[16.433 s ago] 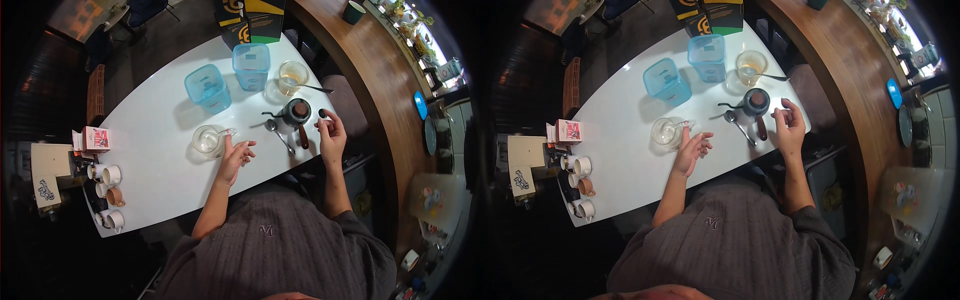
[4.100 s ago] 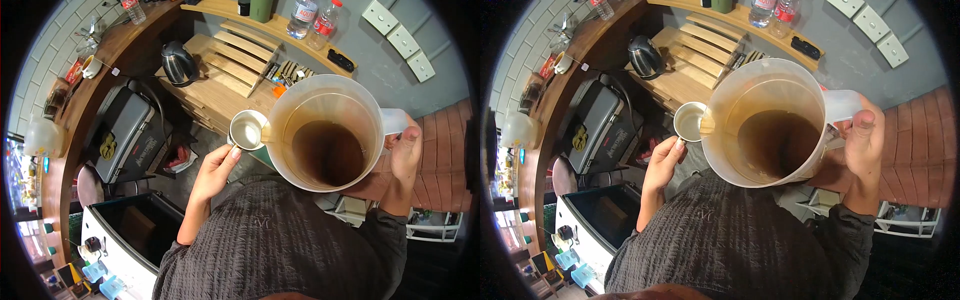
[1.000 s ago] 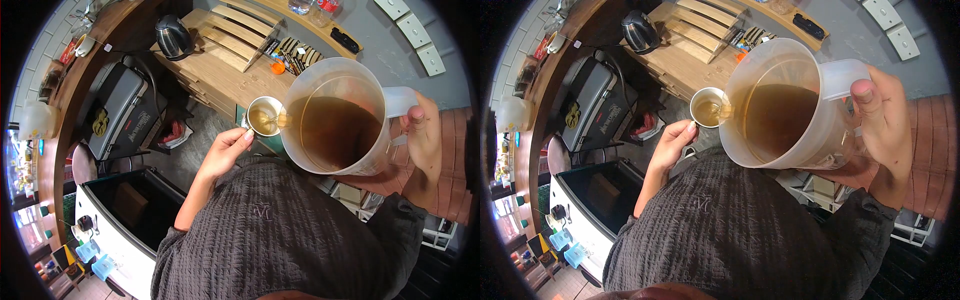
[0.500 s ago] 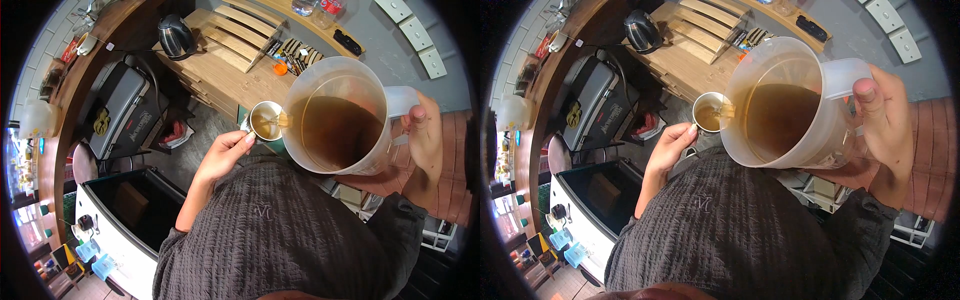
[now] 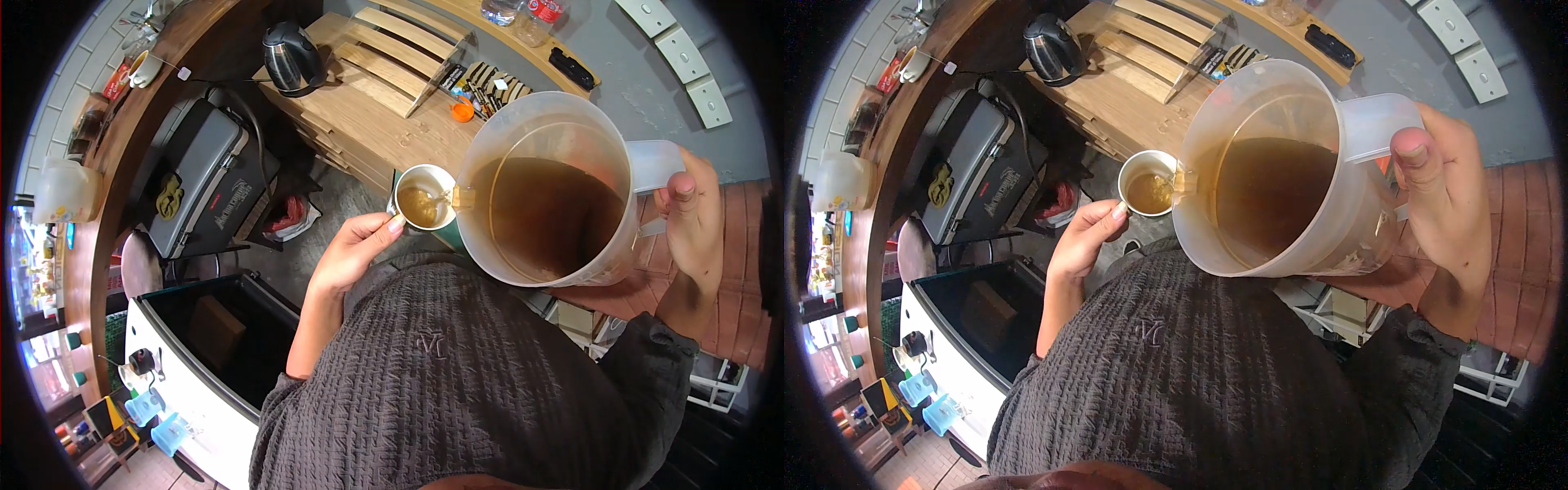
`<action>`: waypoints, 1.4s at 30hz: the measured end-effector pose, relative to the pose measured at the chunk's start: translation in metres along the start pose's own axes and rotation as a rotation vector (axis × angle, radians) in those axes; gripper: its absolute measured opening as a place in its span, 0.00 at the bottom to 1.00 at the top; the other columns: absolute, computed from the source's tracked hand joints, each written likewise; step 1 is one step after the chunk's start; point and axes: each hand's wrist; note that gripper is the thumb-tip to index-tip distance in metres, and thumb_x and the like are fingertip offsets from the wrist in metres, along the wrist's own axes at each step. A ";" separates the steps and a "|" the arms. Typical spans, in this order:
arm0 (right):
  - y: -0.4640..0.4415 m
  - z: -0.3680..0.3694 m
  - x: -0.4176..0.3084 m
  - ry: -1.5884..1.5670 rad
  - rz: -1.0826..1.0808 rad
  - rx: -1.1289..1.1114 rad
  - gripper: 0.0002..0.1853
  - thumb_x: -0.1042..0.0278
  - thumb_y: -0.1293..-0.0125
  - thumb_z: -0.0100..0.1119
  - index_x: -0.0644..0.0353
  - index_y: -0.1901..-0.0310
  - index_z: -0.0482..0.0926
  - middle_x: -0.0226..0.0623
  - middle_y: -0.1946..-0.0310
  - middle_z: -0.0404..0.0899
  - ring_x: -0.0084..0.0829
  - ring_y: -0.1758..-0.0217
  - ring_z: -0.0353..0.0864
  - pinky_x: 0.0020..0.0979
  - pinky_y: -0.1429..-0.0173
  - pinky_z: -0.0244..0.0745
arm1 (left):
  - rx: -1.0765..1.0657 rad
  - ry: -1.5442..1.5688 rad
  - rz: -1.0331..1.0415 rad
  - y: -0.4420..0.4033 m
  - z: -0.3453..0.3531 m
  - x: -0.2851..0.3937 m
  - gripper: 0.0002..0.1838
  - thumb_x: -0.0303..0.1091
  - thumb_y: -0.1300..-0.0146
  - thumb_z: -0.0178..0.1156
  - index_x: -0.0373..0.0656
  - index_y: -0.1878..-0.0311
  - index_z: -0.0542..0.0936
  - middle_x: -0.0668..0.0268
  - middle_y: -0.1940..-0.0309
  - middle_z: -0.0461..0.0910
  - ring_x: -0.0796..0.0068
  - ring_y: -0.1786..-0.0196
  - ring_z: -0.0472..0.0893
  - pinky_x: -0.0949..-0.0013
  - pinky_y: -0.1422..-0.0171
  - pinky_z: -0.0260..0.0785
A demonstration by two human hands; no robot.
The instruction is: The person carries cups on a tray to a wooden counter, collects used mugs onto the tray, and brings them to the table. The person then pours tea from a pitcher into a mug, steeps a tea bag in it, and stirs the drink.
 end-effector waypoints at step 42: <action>0.023 0.001 0.007 0.050 0.037 0.078 0.35 0.34 0.32 0.47 0.69 0.60 0.78 0.22 0.79 0.66 0.14 0.75 0.60 0.21 0.72 0.53 | -0.010 -0.039 0.094 -0.013 0.027 -0.025 0.16 0.40 0.28 0.55 0.37 0.69 0.75 0.83 0.76 0.62 0.90 0.71 0.58 0.79 0.69 0.52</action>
Point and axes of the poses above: each hand's wrist, its own y-axis away from the middle knuckle, its own z-axis out of the palm, x = y × z
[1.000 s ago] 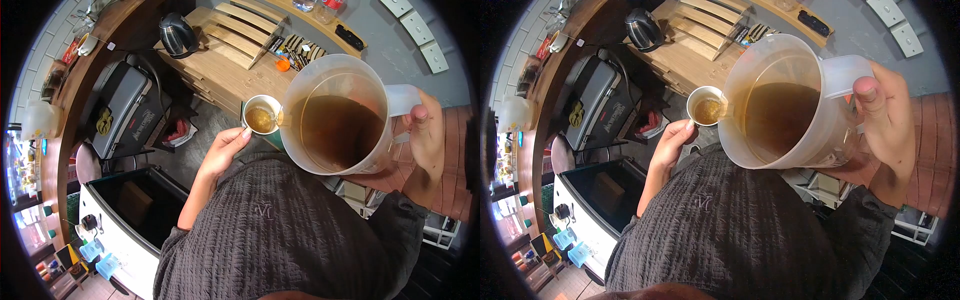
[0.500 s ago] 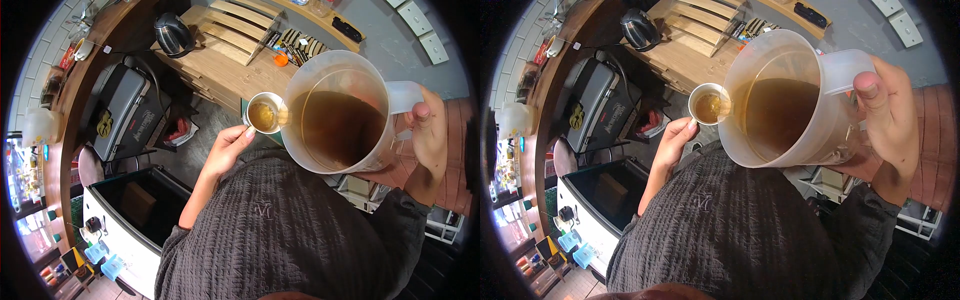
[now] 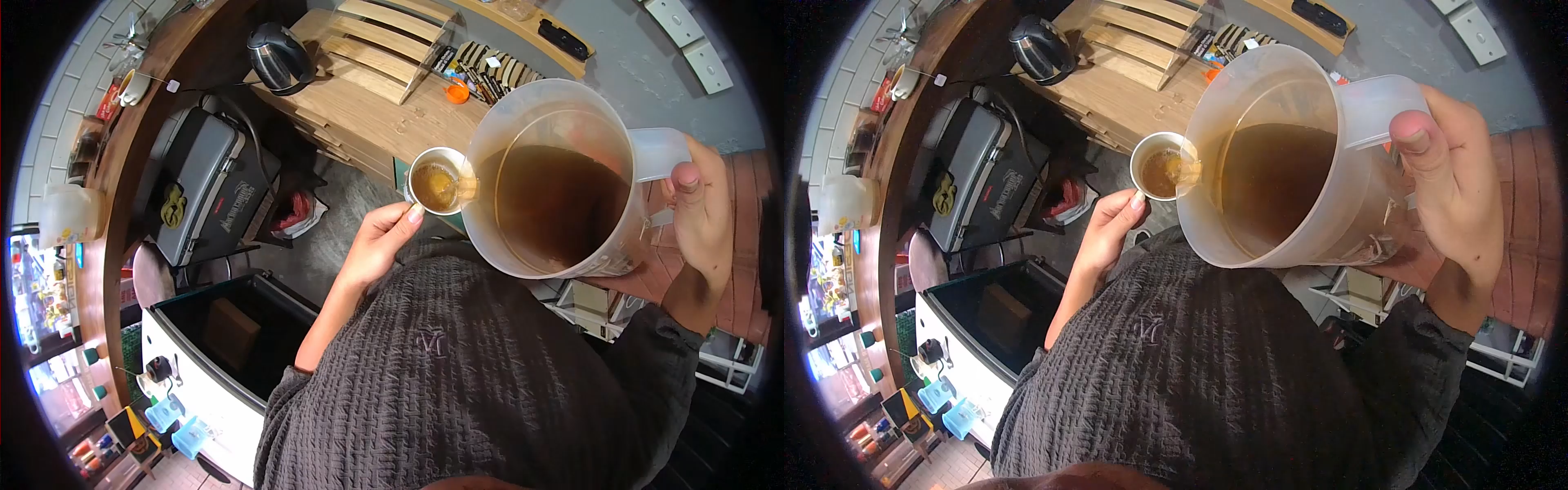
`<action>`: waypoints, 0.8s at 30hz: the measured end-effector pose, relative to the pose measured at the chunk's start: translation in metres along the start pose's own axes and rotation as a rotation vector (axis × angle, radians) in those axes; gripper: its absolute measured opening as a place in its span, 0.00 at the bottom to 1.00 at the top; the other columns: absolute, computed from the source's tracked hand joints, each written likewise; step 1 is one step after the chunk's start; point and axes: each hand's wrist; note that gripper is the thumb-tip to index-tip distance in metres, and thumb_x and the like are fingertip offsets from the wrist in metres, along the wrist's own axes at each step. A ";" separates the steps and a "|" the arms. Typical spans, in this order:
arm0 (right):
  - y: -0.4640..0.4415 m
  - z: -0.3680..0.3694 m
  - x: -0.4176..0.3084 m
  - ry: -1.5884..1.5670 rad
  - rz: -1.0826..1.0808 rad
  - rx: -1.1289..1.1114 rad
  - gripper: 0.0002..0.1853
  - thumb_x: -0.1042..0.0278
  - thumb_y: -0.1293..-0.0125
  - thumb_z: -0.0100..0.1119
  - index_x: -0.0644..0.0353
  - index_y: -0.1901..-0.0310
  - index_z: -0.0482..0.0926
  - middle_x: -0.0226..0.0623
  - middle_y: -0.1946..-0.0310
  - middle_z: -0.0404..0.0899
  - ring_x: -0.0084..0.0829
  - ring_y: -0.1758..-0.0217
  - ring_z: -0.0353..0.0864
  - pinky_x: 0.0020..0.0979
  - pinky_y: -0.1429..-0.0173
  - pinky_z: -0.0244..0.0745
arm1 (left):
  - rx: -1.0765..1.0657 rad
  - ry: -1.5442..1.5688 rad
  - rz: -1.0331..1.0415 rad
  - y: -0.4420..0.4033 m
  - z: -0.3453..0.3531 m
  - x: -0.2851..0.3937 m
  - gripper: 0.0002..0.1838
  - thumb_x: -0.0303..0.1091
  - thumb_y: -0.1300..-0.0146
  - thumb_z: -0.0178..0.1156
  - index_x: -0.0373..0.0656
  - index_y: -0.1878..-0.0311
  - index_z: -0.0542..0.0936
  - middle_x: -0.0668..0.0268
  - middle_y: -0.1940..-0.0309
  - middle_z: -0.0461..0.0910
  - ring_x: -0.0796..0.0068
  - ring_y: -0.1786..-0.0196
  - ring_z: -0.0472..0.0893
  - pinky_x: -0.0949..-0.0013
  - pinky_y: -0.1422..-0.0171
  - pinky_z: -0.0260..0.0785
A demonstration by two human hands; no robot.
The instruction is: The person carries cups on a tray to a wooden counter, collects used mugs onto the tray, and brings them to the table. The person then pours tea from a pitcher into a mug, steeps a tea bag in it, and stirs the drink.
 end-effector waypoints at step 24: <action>-0.001 0.006 0.003 -0.001 0.007 0.034 0.34 0.35 0.32 0.48 0.68 0.63 0.78 0.21 0.80 0.65 0.14 0.76 0.58 0.22 0.73 0.52 | 0.004 -0.016 -0.058 0.001 0.008 0.007 0.22 0.47 0.27 0.50 0.43 0.75 0.71 0.78 0.78 0.61 0.85 0.73 0.57 0.75 0.68 0.50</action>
Point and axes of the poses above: each hand's wrist, its own y-axis away from the middle knuckle, its own z-axis out of the palm, x = y × z
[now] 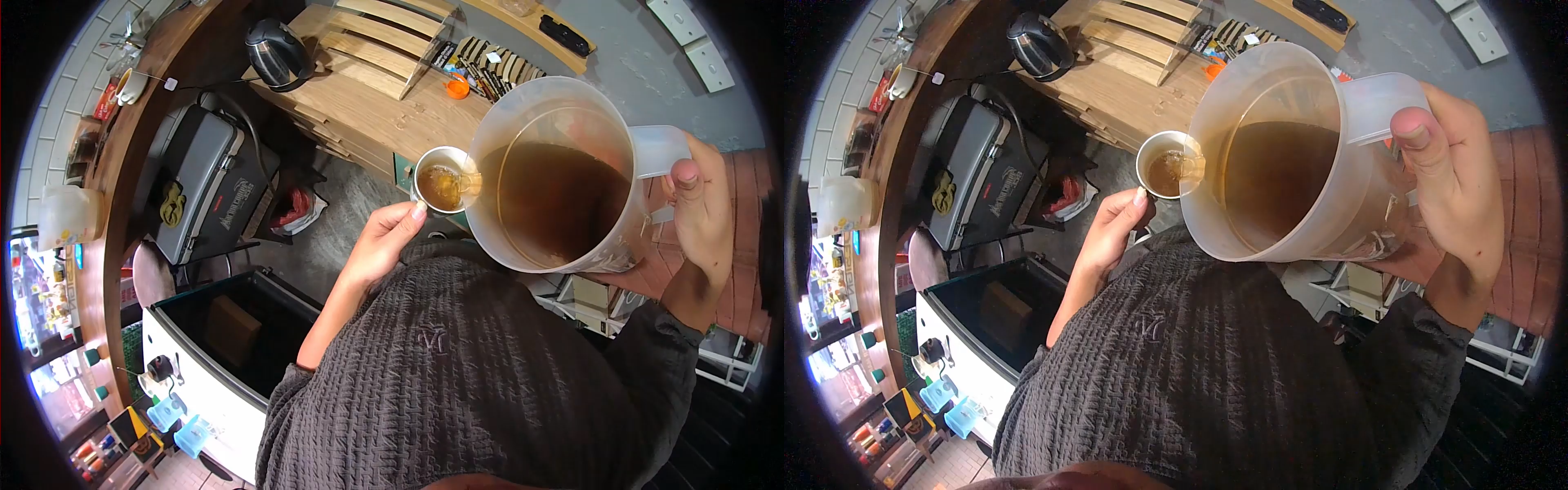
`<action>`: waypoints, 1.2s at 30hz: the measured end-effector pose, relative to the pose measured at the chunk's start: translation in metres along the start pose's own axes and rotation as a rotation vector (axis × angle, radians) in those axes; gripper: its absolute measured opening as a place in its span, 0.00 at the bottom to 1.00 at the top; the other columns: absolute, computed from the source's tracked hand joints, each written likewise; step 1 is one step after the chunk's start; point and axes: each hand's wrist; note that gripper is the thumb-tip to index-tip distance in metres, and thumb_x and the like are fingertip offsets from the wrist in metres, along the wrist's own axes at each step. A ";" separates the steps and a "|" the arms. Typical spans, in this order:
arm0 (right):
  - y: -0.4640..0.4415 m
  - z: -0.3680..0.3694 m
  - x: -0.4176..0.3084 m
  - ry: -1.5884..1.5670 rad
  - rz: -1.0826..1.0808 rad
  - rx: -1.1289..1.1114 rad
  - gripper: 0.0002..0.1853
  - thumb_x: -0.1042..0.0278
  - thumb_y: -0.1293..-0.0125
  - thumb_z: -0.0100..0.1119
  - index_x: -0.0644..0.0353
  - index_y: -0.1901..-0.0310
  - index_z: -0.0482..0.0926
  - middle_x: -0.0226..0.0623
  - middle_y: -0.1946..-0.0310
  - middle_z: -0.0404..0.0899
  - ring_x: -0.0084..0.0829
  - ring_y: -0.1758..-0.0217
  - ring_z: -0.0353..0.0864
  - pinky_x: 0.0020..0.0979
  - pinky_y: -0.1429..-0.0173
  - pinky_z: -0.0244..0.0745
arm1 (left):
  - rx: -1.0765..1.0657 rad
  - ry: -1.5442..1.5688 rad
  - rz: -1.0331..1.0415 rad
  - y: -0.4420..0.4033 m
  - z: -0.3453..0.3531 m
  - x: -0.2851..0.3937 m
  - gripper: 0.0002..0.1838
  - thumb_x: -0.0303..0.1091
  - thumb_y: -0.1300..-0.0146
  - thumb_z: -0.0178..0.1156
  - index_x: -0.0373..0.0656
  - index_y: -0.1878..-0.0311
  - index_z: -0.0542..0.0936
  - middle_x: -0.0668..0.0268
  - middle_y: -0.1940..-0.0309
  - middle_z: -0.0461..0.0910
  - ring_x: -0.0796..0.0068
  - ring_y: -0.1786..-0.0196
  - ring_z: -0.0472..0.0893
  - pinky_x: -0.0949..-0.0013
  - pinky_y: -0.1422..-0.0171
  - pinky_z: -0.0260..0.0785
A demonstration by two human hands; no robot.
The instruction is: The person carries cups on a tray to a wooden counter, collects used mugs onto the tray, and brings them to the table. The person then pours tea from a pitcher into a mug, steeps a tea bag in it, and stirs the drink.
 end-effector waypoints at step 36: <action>-0.020 -0.001 -0.015 -0.062 -0.003 -0.062 0.34 0.34 0.32 0.48 0.68 0.63 0.78 0.19 0.81 0.63 0.13 0.77 0.57 0.21 0.74 0.50 | 0.032 0.032 0.075 0.009 -0.015 0.013 0.19 0.41 0.28 0.55 0.39 0.74 0.71 0.82 0.77 0.60 0.89 0.72 0.56 0.77 0.70 0.51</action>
Point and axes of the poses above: each hand's wrist, its own y-axis away from the middle knuckle, its own z-axis out of the palm, x = y × z
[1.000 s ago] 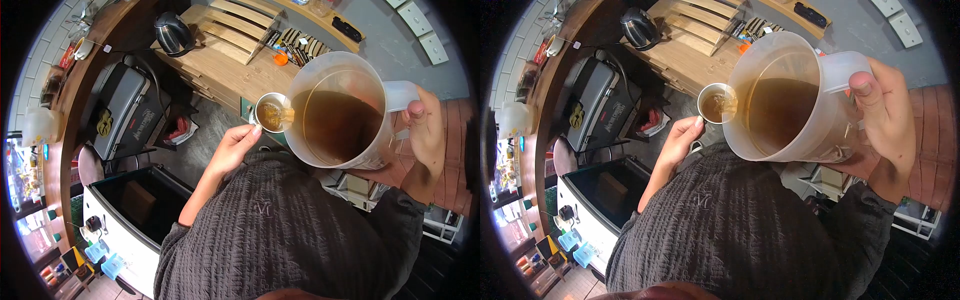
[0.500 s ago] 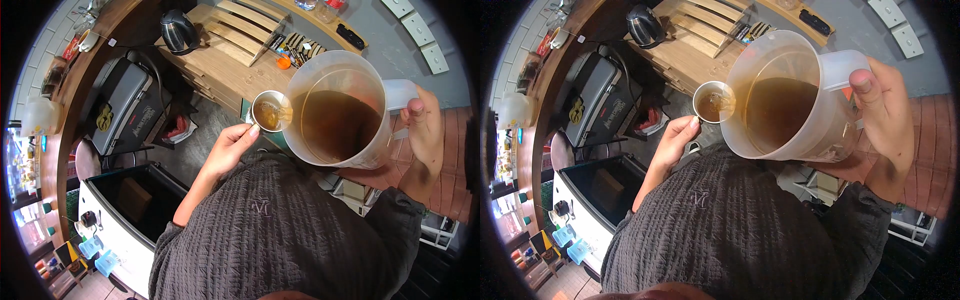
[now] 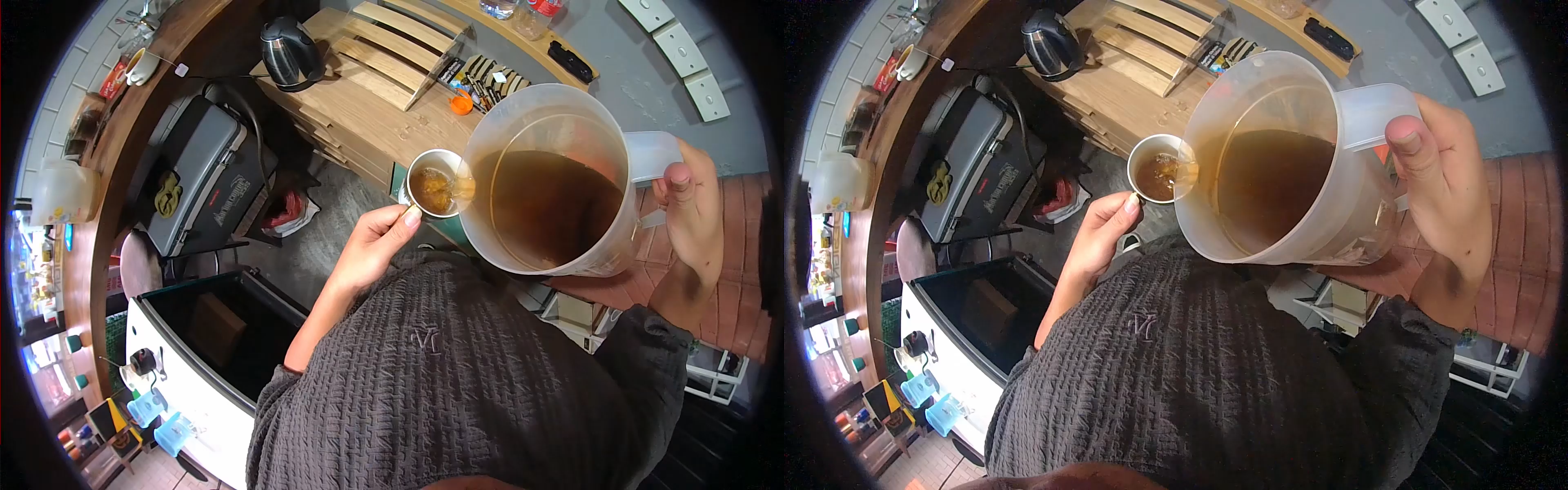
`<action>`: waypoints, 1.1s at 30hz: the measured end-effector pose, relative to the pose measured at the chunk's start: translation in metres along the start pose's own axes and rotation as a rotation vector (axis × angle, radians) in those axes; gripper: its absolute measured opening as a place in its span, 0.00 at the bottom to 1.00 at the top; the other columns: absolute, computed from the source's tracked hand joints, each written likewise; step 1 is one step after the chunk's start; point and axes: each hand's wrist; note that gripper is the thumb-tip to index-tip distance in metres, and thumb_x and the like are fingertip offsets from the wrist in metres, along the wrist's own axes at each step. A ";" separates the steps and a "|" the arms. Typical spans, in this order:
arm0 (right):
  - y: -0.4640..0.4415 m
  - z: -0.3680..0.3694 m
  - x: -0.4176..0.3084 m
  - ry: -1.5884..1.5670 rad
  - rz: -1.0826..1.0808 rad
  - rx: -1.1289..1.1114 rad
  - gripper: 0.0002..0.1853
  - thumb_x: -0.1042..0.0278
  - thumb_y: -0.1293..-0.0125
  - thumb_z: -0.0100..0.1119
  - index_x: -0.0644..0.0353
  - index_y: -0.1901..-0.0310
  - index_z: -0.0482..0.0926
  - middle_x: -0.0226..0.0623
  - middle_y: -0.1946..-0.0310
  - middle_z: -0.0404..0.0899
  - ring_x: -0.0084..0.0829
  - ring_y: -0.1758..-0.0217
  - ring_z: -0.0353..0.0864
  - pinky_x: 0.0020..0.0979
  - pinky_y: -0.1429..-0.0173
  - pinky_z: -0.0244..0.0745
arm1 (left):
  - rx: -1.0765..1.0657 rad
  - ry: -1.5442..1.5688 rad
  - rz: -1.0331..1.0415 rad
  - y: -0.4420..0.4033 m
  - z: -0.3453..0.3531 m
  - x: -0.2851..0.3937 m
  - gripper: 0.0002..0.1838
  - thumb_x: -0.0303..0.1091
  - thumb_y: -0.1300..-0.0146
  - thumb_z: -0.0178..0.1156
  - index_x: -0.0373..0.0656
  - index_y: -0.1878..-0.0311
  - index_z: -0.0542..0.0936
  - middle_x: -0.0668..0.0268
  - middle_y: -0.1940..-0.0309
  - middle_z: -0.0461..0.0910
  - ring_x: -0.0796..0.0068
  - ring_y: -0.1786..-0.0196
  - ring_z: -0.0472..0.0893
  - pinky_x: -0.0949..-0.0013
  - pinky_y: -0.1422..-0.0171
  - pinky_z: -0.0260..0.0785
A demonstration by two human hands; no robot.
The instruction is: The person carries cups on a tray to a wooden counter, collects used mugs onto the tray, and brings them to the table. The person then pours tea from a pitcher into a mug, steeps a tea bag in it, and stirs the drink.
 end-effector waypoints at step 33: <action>-0.003 0.003 -0.003 0.020 -0.015 -0.011 0.36 0.30 0.35 0.48 0.65 0.67 0.76 0.21 0.78 0.66 0.14 0.75 0.60 0.20 0.73 0.52 | -0.020 0.045 -0.063 0.004 0.000 0.002 0.12 0.38 0.32 0.59 0.37 0.65 0.80 0.82 0.74 0.69 0.89 0.68 0.62 0.79 0.63 0.55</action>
Point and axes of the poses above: each hand's wrist, its own y-axis away from the middle knuckle, its own z-axis out of the palm, x = y × z
